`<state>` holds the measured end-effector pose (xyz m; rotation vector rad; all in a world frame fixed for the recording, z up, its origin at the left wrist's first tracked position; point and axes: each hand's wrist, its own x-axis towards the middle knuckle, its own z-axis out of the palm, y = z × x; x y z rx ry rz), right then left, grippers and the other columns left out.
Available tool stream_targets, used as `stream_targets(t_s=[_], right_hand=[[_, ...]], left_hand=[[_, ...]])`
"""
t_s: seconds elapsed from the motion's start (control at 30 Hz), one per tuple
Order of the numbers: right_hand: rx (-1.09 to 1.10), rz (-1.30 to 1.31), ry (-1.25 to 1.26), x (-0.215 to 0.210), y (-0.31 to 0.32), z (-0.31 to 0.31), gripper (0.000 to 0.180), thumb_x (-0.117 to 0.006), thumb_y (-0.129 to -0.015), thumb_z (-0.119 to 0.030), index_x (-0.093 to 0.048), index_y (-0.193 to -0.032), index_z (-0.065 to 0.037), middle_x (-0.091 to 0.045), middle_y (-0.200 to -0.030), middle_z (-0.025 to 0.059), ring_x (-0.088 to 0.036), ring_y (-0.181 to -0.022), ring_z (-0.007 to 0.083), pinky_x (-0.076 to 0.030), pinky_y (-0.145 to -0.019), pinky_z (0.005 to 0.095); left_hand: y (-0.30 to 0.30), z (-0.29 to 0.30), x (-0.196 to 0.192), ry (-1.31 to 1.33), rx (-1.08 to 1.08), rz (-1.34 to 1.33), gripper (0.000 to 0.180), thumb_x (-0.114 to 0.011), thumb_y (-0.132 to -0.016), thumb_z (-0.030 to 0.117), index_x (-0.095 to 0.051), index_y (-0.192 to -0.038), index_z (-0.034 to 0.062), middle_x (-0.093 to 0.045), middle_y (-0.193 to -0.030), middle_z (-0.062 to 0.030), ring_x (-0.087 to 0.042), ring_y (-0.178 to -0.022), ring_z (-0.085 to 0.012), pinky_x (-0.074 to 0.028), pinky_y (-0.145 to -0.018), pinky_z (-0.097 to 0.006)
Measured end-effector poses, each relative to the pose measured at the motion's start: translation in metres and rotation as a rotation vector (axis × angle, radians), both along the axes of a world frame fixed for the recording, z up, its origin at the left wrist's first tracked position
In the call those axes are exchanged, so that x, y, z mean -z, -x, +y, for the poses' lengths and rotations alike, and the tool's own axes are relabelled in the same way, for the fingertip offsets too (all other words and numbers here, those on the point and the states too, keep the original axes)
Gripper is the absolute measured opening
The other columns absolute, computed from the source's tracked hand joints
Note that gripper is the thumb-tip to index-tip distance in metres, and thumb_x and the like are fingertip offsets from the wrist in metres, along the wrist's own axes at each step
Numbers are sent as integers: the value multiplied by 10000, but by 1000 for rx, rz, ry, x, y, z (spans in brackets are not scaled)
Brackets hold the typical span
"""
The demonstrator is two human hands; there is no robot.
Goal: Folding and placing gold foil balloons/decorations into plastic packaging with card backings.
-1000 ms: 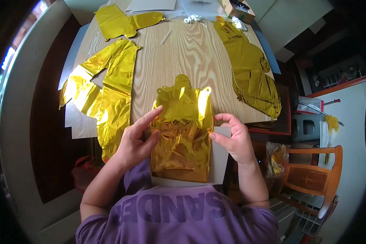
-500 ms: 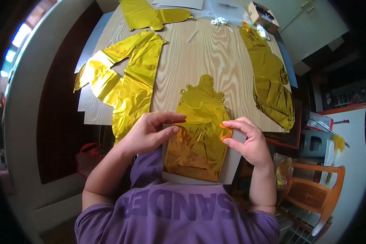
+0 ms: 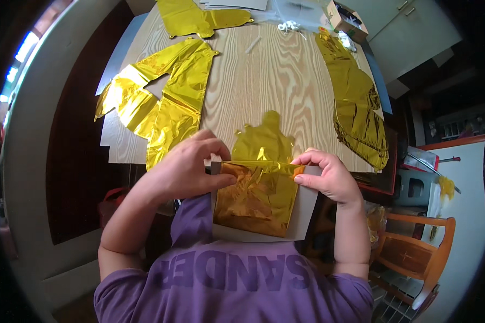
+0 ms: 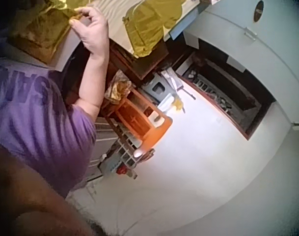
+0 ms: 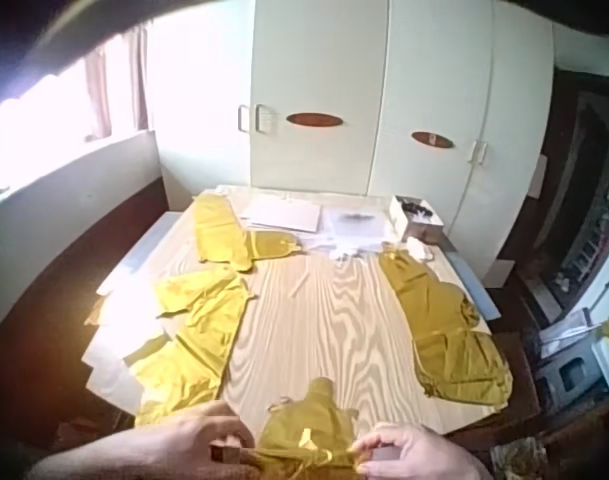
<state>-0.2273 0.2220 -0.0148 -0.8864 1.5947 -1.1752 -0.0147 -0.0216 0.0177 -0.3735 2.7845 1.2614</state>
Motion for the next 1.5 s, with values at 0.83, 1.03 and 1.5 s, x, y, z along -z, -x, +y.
stream_targets(t_s=[0.83, 1.03, 1.5], right_hand=[[618, -664, 321, 80, -128, 57, 708, -825, -836, -98, -448, -1432, -28, -547, -1363, 87, -535, -1241, 172, -410, -1072, 312], [862, -579, 519, 69, -145, 41, 902, -775, -852, -2, -197, -1545, -27, -541, -1355, 139, -548, -1230, 212, -430, -1077, 361], [831, -364, 367, 84, -146, 20, 847, -666, -925, 50, -121, -1569, -28, -543, -1363, 184, -565, -1208, 214, -441, -1065, 355]], left_hand=[[40, -3, 5, -190, 36, -212, 354, -746, -876, 254, -669, -1068, -33, -716, -864, -166, -696, -786, -232, -533, -712, -369], [37, -1, 10, -43, 46, -197, 324, -748, -905, 232, -647, -1046, -43, -710, -842, -96, -645, -743, -121, -508, -649, -308], [36, -7, 9, -159, 2, -317, 398, -687, -966, 286, -595, -1202, -21, -710, -848, -87, -643, -739, -118, -507, -633, -297]])
